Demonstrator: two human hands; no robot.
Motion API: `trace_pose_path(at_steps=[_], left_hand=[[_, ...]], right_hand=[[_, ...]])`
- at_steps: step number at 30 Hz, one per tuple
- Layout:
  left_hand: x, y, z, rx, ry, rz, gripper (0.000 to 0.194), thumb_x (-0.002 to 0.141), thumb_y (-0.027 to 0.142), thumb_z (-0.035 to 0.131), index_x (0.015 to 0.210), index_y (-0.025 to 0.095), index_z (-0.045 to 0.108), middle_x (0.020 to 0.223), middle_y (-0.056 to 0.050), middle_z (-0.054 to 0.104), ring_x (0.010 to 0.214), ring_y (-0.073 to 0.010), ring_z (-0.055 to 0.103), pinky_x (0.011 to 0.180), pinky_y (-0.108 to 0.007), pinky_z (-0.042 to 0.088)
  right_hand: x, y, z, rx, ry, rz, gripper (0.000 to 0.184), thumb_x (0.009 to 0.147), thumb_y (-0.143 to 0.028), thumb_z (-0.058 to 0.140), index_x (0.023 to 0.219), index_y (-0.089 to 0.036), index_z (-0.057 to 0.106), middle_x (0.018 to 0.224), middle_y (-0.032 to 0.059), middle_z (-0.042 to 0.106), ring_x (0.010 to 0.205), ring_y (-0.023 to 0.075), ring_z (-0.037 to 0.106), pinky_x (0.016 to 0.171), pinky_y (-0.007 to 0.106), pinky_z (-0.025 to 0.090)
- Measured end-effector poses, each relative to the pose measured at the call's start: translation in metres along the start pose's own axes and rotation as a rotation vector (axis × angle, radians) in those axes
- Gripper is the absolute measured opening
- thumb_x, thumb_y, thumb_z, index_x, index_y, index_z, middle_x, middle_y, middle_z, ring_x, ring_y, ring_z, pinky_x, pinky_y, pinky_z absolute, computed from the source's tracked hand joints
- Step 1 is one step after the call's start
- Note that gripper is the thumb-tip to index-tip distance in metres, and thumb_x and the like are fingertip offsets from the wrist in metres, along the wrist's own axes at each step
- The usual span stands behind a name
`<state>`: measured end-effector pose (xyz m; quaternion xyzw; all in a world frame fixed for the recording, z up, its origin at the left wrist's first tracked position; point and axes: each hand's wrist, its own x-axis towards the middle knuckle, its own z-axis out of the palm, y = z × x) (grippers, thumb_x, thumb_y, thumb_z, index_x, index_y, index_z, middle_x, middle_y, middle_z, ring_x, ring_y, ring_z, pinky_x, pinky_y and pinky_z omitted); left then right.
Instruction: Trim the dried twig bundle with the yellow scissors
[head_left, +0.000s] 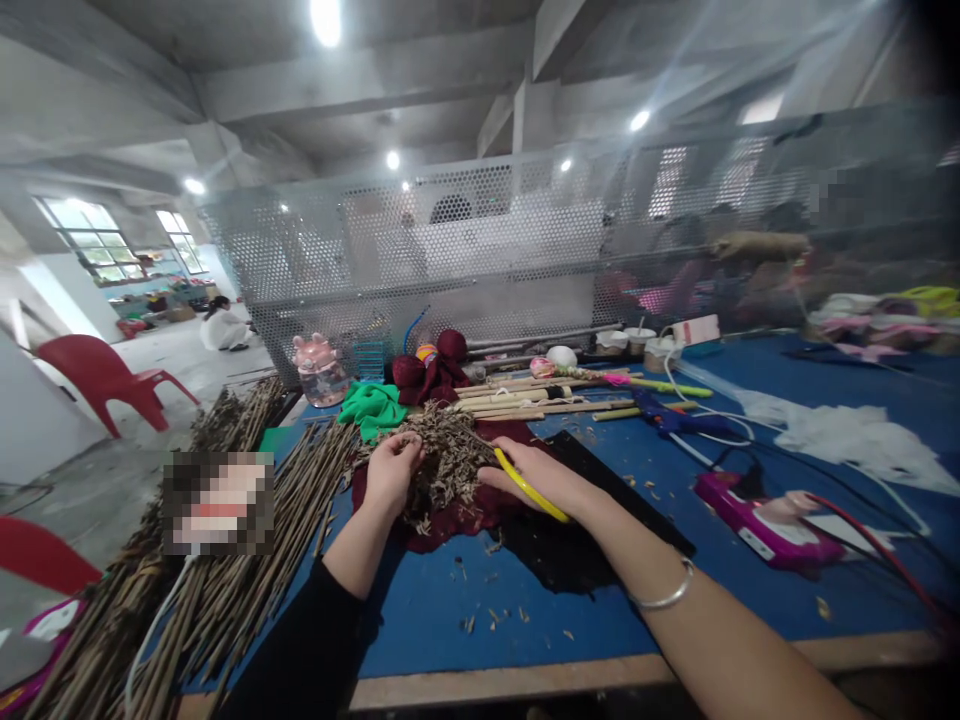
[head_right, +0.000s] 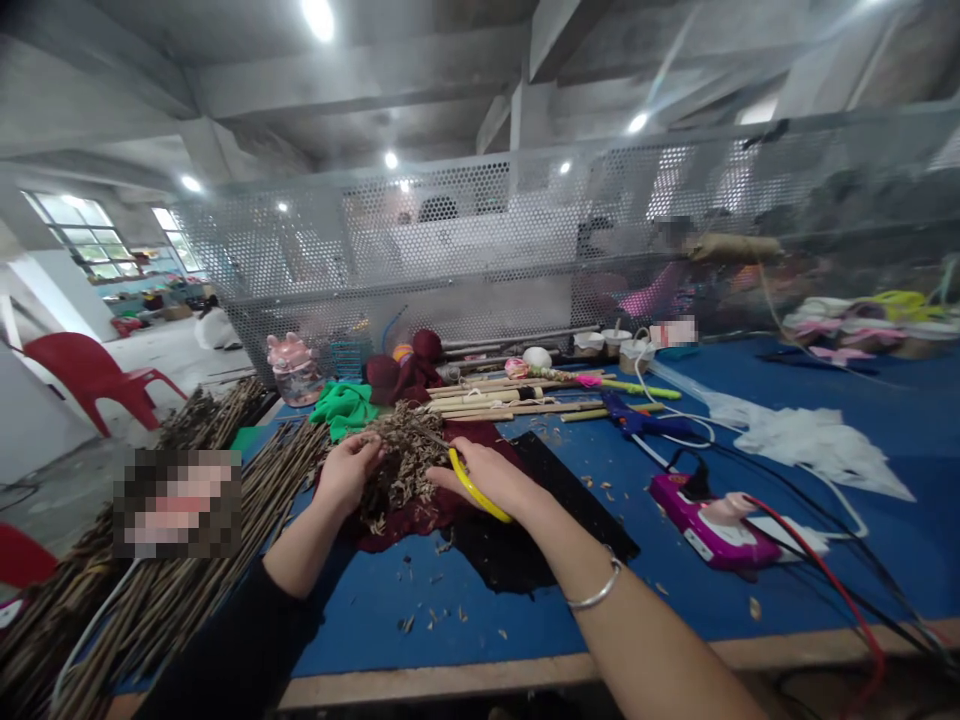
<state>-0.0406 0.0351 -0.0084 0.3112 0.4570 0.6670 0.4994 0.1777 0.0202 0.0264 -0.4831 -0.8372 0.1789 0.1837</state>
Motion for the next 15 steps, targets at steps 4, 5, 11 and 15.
trace_pose_path(at_steps=[4,5,11,15], left_hand=[[-0.005,0.007,0.005,-0.153,0.022,-0.057,0.020,0.060,0.011,0.072,0.072,0.013,0.057,0.066,0.002,0.058,0.064,-0.0062,0.060,0.062,-0.014,0.048],[-0.007,0.008,0.007,-0.194,0.029,-0.085,0.020,0.061,0.009,0.071,0.073,0.014,0.056,0.067,0.002,0.058,0.065,-0.0062,0.060,0.060,-0.013,0.047],[-0.024,0.010,0.018,-0.266,-0.012,-0.234,0.021,0.065,0.010,0.068,0.078,0.016,0.053,0.066,0.005,0.055,0.051,-0.0025,0.053,0.043,-0.010,0.041],[-0.031,0.004,0.023,-0.276,-0.099,-0.191,0.026,0.059,0.006,0.066,0.078,0.016,0.051,0.065,0.007,0.052,0.044,0.0006,0.045,0.038,-0.009,0.033]], right_hand=[[-0.005,-0.001,-0.009,-0.054,-0.112,0.057,0.048,0.076,-0.062,0.046,0.095,-0.018,0.053,0.079,0.0092,0.063,0.069,0.0208,0.057,0.061,0.027,0.038],[-0.006,-0.001,-0.009,-0.053,-0.121,0.048,0.049,0.074,-0.062,0.048,0.096,-0.018,0.053,0.083,0.0105,0.063,0.073,0.0219,0.058,0.063,0.028,0.039],[-0.006,-0.008,0.007,0.015,-0.079,-0.092,0.061,0.071,-0.062,0.053,0.112,-0.017,0.050,0.102,0.0126,0.059,0.093,0.0253,0.056,0.076,0.032,0.041],[-0.002,-0.010,0.019,0.021,0.003,-0.124,0.065,0.070,-0.062,0.054,0.115,-0.015,0.048,0.106,0.0143,0.057,0.102,0.0272,0.052,0.081,0.035,0.040]])
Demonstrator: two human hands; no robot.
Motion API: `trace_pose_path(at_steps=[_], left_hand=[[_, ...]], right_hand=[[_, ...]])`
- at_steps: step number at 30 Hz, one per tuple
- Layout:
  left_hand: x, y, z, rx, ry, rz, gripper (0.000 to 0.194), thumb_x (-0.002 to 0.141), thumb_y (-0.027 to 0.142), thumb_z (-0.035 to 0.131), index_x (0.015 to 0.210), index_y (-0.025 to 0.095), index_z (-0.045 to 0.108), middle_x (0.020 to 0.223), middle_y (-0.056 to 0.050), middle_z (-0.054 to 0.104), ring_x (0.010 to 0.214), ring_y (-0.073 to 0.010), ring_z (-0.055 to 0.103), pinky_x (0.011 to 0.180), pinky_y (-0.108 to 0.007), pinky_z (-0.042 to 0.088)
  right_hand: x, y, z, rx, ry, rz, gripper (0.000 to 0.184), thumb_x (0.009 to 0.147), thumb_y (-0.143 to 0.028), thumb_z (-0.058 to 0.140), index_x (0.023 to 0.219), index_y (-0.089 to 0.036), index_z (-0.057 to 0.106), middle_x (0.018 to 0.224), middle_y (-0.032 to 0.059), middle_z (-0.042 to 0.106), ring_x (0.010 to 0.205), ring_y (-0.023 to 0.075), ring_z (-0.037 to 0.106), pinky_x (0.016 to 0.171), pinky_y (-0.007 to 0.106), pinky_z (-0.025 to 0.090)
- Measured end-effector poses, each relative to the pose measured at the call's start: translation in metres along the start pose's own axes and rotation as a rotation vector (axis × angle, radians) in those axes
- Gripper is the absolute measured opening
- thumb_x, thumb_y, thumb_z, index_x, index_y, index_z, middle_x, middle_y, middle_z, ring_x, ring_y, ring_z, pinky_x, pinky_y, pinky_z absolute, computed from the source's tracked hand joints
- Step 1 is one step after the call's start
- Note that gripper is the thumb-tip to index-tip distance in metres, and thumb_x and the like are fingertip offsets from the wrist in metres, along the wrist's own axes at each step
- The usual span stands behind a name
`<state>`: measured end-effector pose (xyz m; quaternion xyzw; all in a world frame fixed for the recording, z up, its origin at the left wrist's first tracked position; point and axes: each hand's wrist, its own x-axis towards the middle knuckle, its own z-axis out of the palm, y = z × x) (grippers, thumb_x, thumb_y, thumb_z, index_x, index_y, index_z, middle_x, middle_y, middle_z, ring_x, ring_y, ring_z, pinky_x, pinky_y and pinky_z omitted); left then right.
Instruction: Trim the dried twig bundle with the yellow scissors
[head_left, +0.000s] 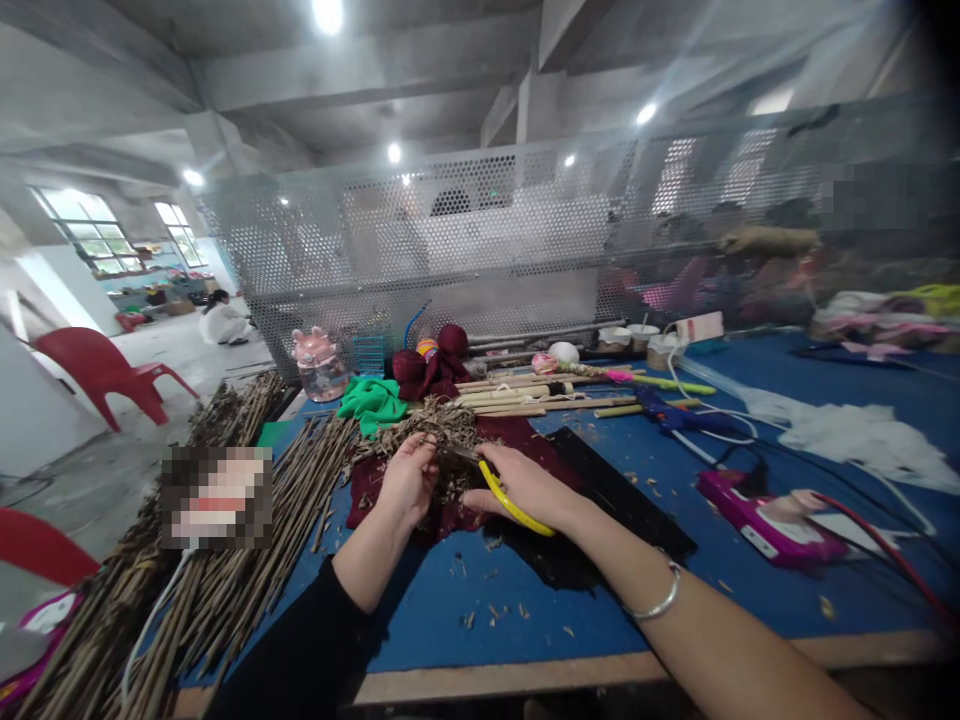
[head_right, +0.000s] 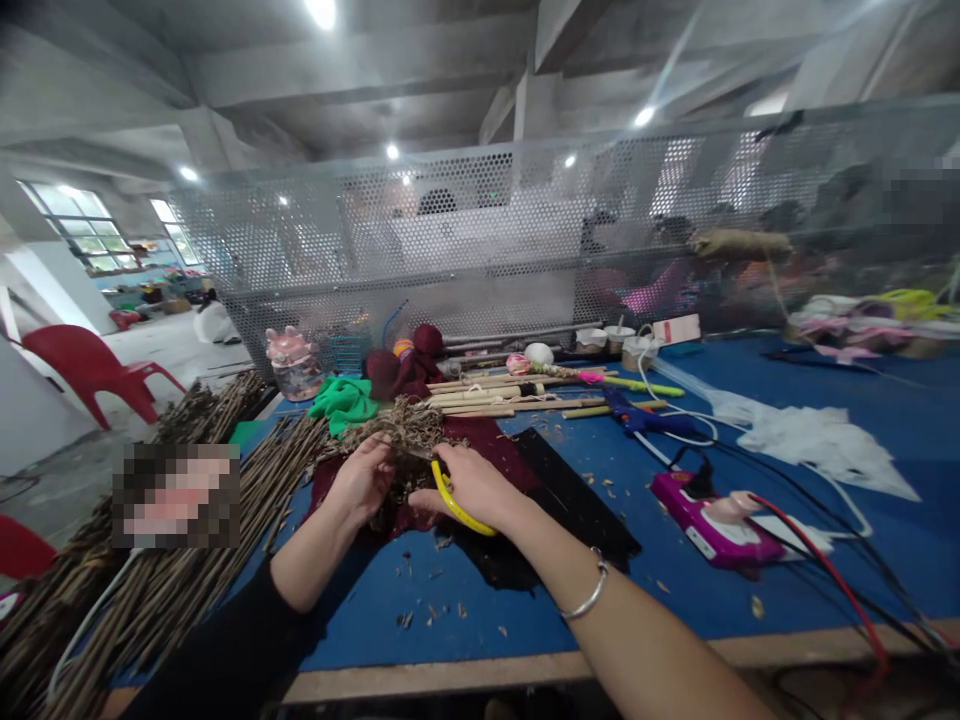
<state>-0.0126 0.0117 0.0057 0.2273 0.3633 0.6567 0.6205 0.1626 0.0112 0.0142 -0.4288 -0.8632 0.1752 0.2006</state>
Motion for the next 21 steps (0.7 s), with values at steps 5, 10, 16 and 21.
trace_pose_path(at_steps=[5,10,16,21], left_hand=[[-0.004,-0.006,0.005,0.013,0.036,0.026,0.030,0.058,0.003,0.065,0.080,0.016,0.049,0.065,0.007,0.053,0.051,-0.0010,0.051,0.054,-0.012,0.044],[-0.003,-0.008,0.004,0.031,0.057,0.016,0.028,0.059,0.005,0.069,0.075,0.015,0.048,0.064,0.004,0.056,0.057,-0.0033,0.056,0.062,-0.015,0.047],[0.004,-0.010,-0.005,0.205,0.076,0.083,0.038,0.061,0.010,0.071,0.088,0.017,0.045,0.064,0.005,0.055,0.056,-0.0048,0.056,0.062,-0.019,0.048],[0.007,-0.012,-0.009,0.328,0.041,0.095,0.044,0.063,0.013,0.070,0.097,0.017,0.043,0.065,0.004,0.054,0.058,-0.0059,0.055,0.064,-0.022,0.049]], right_hand=[[0.003,0.001,0.007,0.017,0.081,-0.022,0.063,0.069,-0.063,0.054,0.111,-0.016,0.049,0.104,0.0129,0.058,0.097,0.0249,0.054,0.078,0.032,0.040],[0.002,-0.001,0.005,0.005,0.082,0.047,0.055,0.072,-0.064,0.049,0.105,-0.019,0.053,0.081,0.0064,0.062,0.069,0.0182,0.056,0.060,0.025,0.037],[0.000,-0.005,-0.004,0.012,0.024,0.076,0.047,0.072,-0.064,0.049,0.083,-0.020,0.058,0.061,0.0010,0.057,0.052,0.0119,0.046,0.048,0.021,0.026],[0.001,-0.001,-0.009,0.034,-0.026,0.073,0.051,0.072,-0.066,0.047,0.077,-0.017,0.059,0.060,0.0012,0.056,0.055,0.0119,0.047,0.048,0.020,0.027]])
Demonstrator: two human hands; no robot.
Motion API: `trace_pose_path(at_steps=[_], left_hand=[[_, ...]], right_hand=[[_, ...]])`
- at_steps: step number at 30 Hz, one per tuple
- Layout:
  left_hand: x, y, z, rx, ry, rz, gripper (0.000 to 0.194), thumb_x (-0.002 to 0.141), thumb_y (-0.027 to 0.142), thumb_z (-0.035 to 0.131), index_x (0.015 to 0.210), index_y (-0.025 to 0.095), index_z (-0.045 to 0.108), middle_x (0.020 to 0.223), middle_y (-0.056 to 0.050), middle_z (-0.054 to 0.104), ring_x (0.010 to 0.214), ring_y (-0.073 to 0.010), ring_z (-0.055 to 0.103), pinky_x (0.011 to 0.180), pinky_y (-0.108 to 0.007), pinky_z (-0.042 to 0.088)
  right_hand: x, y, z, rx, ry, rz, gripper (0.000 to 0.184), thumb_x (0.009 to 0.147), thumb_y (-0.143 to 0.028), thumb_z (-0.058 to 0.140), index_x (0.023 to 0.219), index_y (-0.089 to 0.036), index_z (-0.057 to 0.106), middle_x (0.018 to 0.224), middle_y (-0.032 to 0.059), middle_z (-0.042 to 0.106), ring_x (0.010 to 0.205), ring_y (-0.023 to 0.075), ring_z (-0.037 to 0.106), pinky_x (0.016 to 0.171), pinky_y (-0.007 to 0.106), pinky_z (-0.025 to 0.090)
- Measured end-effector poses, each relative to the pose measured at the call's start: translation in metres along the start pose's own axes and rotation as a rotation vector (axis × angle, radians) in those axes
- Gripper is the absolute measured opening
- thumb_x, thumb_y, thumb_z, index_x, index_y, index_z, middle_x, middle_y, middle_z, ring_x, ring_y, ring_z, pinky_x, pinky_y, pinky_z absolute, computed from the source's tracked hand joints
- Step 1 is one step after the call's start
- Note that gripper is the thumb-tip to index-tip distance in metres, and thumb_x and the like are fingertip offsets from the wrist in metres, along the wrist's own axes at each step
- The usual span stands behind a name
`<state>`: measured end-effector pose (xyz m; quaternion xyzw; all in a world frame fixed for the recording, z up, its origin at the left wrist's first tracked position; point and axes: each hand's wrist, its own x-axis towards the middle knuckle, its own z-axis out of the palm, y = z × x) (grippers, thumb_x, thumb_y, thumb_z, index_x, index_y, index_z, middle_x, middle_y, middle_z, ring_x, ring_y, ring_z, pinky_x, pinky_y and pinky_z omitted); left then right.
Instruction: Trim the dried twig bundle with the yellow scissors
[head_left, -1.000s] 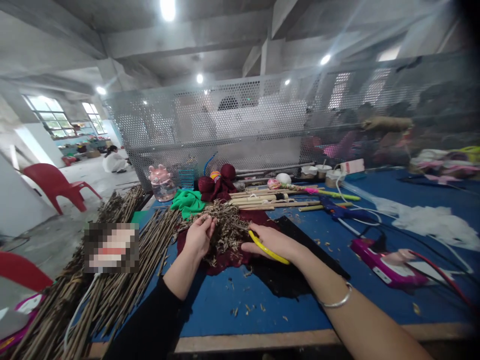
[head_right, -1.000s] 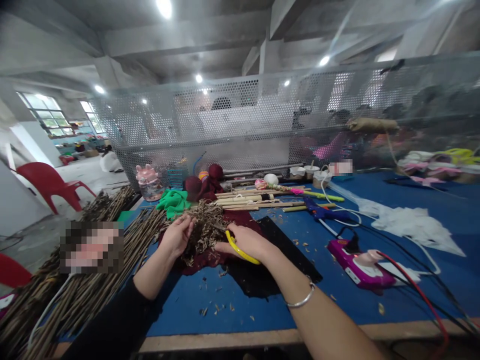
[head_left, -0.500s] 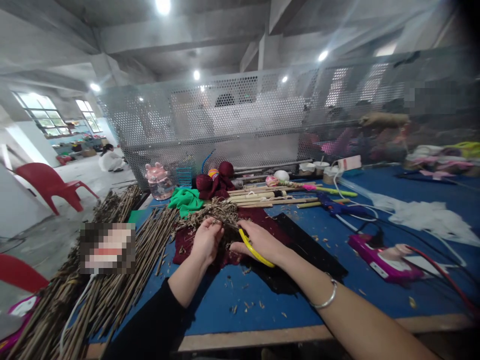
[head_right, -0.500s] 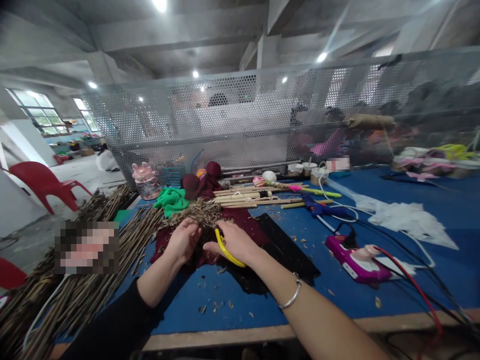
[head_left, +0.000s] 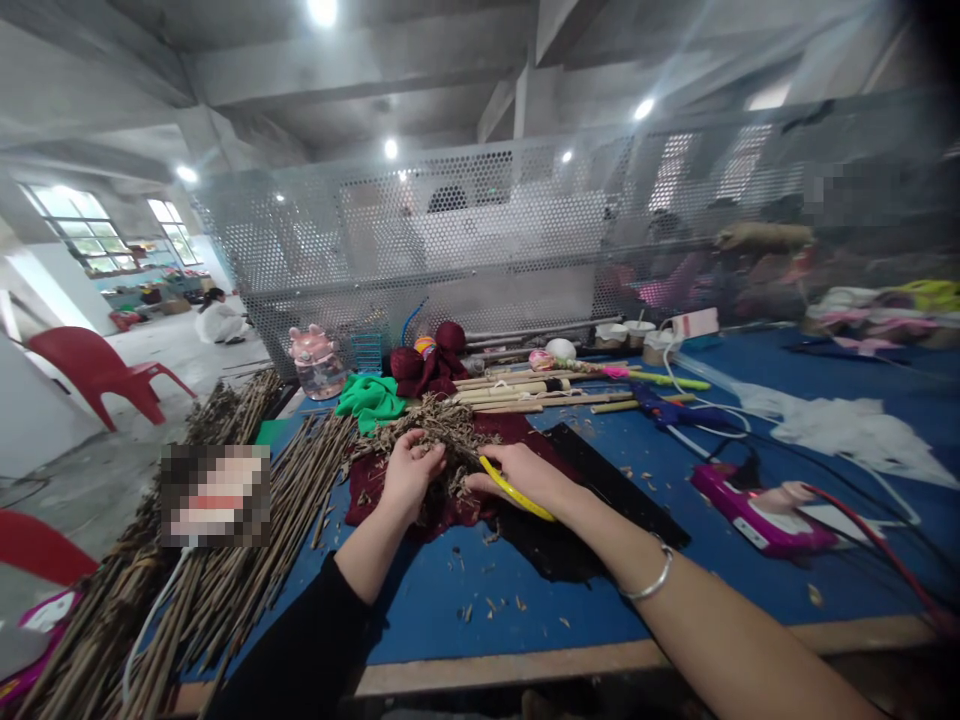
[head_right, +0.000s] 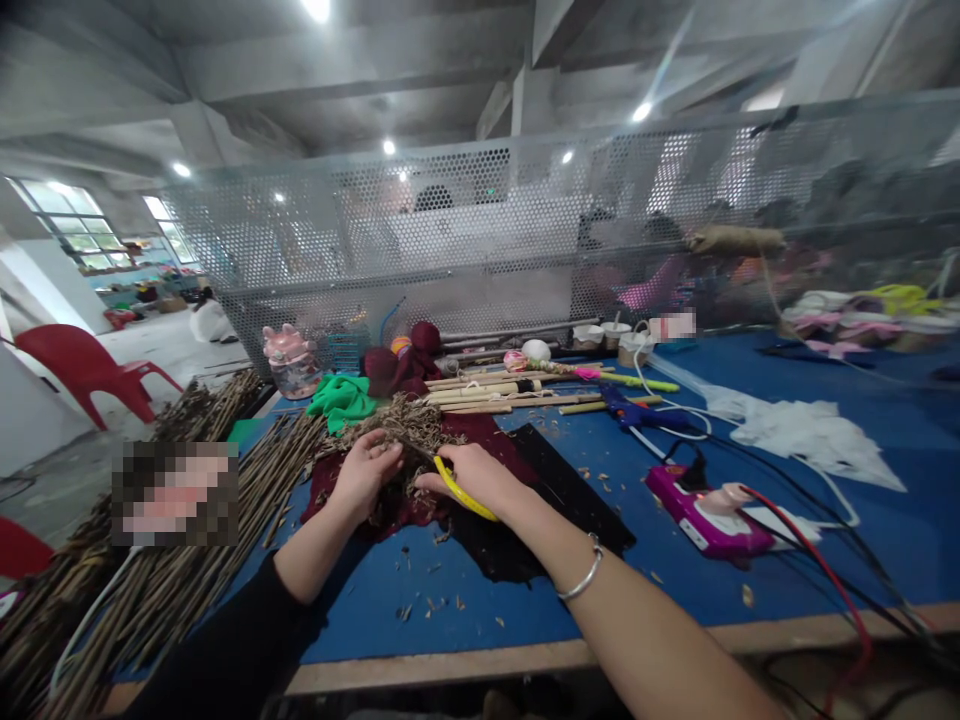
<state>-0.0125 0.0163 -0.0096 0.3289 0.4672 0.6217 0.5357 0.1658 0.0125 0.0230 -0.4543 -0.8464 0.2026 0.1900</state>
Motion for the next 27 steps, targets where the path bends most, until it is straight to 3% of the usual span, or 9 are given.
trace_pose_path(at_steps=[4,7,10,13,15,17,19,22,27], left_hand=[[0.002,-0.002,-0.004,0.203,-0.001,0.036,0.046,0.065,0.017,0.067,0.103,0.017,0.041,0.059,0.007,0.050,0.054,-0.0076,0.054,0.060,-0.023,0.047],[0.002,0.001,-0.011,0.561,0.021,0.170,0.039,0.067,0.021,0.063,0.103,0.017,0.047,0.060,0.004,0.052,0.054,-0.0105,0.054,0.059,-0.026,0.046],[0.000,0.008,-0.015,0.901,0.085,0.367,0.032,0.067,0.022,0.061,0.098,0.017,0.054,0.077,-0.003,0.061,0.073,-0.0160,0.058,0.073,-0.030,0.045],[-0.002,0.017,-0.017,1.029,0.185,0.500,0.034,0.067,0.021,0.057,0.101,0.017,0.053,0.093,-0.006,0.061,0.085,-0.0188,0.057,0.080,-0.032,0.043],[-0.002,0.023,-0.018,1.068,0.222,0.579,0.033,0.069,0.020,0.053,0.102,0.017,0.054,0.096,-0.007,0.060,0.087,-0.0192,0.057,0.080,-0.032,0.044],[-0.001,0.029,-0.019,1.124,0.173,0.675,0.031,0.070,0.016,0.047,0.100,0.017,0.057,0.099,-0.007,0.059,0.092,-0.0195,0.055,0.083,-0.033,0.043],[-0.001,0.033,-0.021,1.221,0.030,0.741,0.031,0.071,0.012,0.043,0.095,0.018,0.062,0.106,-0.007,0.059,0.101,-0.0198,0.052,0.091,-0.033,0.039],[-0.003,0.038,-0.022,1.377,-0.132,0.667,0.032,0.074,0.013,0.042,0.095,0.021,0.066,0.110,-0.004,0.061,0.104,-0.0197,0.052,0.095,-0.032,0.036],[-0.007,0.041,-0.025,1.513,-0.038,0.576,0.034,0.079,0.022,0.045,0.108,0.018,0.061,0.114,-0.010,0.059,0.104,-0.0234,0.053,0.093,-0.033,0.038]], right_hand=[[0.002,0.005,-0.002,-0.017,-0.071,0.019,0.050,0.073,-0.064,0.047,0.072,-0.016,0.061,0.062,0.0022,0.058,0.055,0.0125,0.049,0.049,0.021,0.028],[0.002,0.009,-0.008,-0.052,-0.137,0.021,0.047,0.072,-0.062,0.049,0.073,-0.017,0.062,0.064,0.0034,0.061,0.056,0.0136,0.052,0.050,0.021,0.030],[0.000,0.015,-0.019,-0.095,-0.200,0.013,0.052,0.065,-0.065,0.054,0.087,-0.020,0.063,0.075,0.0044,0.065,0.062,0.0160,0.055,0.052,0.022,0.033],[-0.003,0.022,-0.030,-0.088,-0.244,0.013,0.065,0.059,-0.067,0.059,0.105,-0.021,0.058,0.088,0.0057,0.065,0.071,0.0182,0.057,0.057,0.022,0.037],[-0.003,0.026,-0.036,-0.066,-0.250,0.007,0.066,0.060,-0.066,0.058,0.107,-0.020,0.057,0.088,0.0055,0.065,0.071,0.0181,0.057,0.059,0.023,0.038],[-0.003,0.029,-0.039,-0.048,-0.220,0.000,0.061,0.063,-0.065,0.057,0.103,-0.019,0.058,0.084,0.0044,0.064,0.069,0.0172,0.056,0.059,0.023,0.038],[-0.001,0.030,-0.038,-0.042,-0.157,0.016,0.057,0.064,-0.064,0.056,0.099,-0.019,0.059,0.079,0.0037,0.064,0.067,0.0167,0.055,0.058,0.023,0.038],[0.002,0.032,-0.033,-0.057,-0.096,0.072,0.056,0.064,-0.064,0.057,0.098,-0.020,0.060,0.074,0.0031,0.064,0.063,0.0165,0.055,0.055,0.023,0.037],[0.007,0.032,-0.025,-0.086,-0.017,0.125,0.053,0.064,-0.060,0.061,0.101,-0.022,0.060,0.080,0.0044,0.066,0.069,0.0182,0.058,0.059,0.023,0.038]])
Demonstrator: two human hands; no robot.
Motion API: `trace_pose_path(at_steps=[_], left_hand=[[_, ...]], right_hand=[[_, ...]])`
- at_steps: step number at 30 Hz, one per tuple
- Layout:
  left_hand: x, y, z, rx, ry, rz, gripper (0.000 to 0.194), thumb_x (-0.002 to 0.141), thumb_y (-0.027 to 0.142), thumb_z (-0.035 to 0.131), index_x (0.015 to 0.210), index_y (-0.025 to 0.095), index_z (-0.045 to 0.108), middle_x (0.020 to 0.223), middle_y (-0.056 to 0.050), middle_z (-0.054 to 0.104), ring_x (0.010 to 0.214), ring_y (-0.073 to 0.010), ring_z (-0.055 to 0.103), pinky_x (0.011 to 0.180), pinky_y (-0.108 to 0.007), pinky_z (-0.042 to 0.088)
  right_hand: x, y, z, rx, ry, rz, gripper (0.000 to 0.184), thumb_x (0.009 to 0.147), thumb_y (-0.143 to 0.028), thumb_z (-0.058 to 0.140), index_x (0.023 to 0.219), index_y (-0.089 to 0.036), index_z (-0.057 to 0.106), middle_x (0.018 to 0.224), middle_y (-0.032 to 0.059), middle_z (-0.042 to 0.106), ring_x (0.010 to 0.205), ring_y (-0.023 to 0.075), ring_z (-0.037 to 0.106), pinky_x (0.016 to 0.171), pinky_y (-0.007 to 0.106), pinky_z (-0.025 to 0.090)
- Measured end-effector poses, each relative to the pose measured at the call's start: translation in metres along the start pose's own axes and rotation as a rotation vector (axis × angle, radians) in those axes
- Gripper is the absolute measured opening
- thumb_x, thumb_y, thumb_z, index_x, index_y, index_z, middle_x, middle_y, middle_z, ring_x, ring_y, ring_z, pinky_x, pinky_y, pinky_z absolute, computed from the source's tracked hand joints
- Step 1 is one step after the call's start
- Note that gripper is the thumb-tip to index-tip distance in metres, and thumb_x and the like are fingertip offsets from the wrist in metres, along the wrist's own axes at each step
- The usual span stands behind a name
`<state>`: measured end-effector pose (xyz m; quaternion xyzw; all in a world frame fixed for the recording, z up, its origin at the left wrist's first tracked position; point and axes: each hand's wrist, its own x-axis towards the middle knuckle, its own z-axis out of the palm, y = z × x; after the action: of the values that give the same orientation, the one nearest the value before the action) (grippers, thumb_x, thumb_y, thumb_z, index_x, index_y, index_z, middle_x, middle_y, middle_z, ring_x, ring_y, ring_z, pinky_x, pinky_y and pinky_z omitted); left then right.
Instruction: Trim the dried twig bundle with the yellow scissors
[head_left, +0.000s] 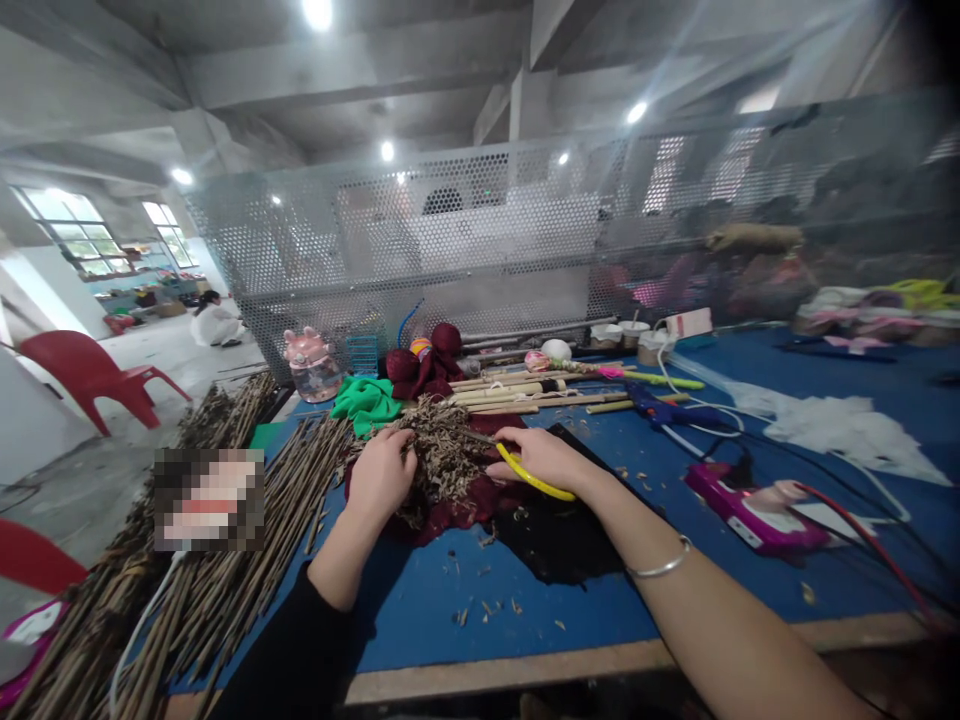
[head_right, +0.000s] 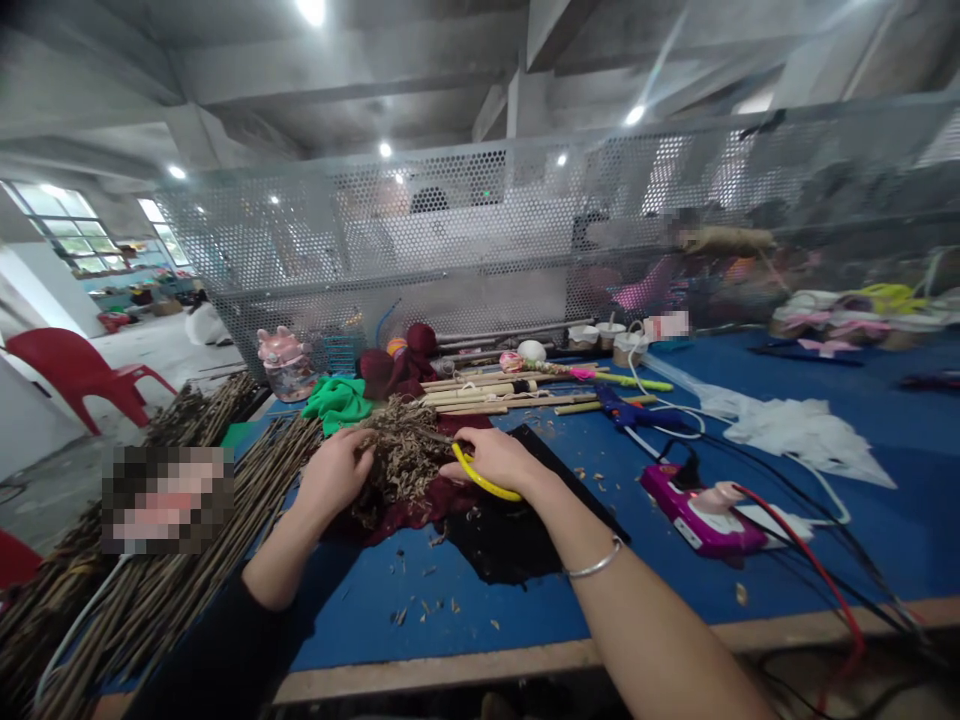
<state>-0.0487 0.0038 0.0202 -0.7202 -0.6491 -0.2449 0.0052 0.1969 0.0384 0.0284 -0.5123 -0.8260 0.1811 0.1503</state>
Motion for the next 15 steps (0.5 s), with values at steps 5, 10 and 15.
trace_pose_path(at_steps=[5,10,15], left_hand=[[0.000,-0.009,-0.003,0.004,-0.135,0.015,0.045,0.074,0.022,0.056,0.119,0.020,0.052,0.118,-0.011,0.057,0.106,-0.0236,0.053,0.090,-0.031,0.039],[0.000,-0.015,-0.009,0.092,-0.207,-0.083,0.030,0.070,0.029,0.061,0.098,0.020,0.065,0.095,-0.011,0.066,0.088,-0.0246,0.061,0.077,-0.031,0.043],[-0.001,-0.010,-0.003,0.164,-0.237,-0.145,0.020,0.074,0.034,0.055,0.076,0.020,0.068,0.079,-0.012,0.067,0.082,-0.0255,0.062,0.073,-0.031,0.044]], right_hand=[[0.001,0.001,0.002,-0.026,0.062,0.002,0.056,0.064,-0.064,0.058,0.102,-0.023,0.060,0.085,0.0048,0.066,0.073,0.0188,0.059,0.061,0.024,0.038],[0.004,0.002,0.009,-0.065,0.098,0.030,0.054,0.066,-0.064,0.056,0.102,-0.024,0.059,0.079,0.0037,0.066,0.071,0.0185,0.059,0.058,0.023,0.036],[0.005,-0.002,0.017,-0.077,0.123,0.040,0.049,0.067,-0.062,0.056,0.099,-0.025,0.059,0.079,0.0031,0.066,0.072,0.0186,0.059,0.057,0.023,0.034]])
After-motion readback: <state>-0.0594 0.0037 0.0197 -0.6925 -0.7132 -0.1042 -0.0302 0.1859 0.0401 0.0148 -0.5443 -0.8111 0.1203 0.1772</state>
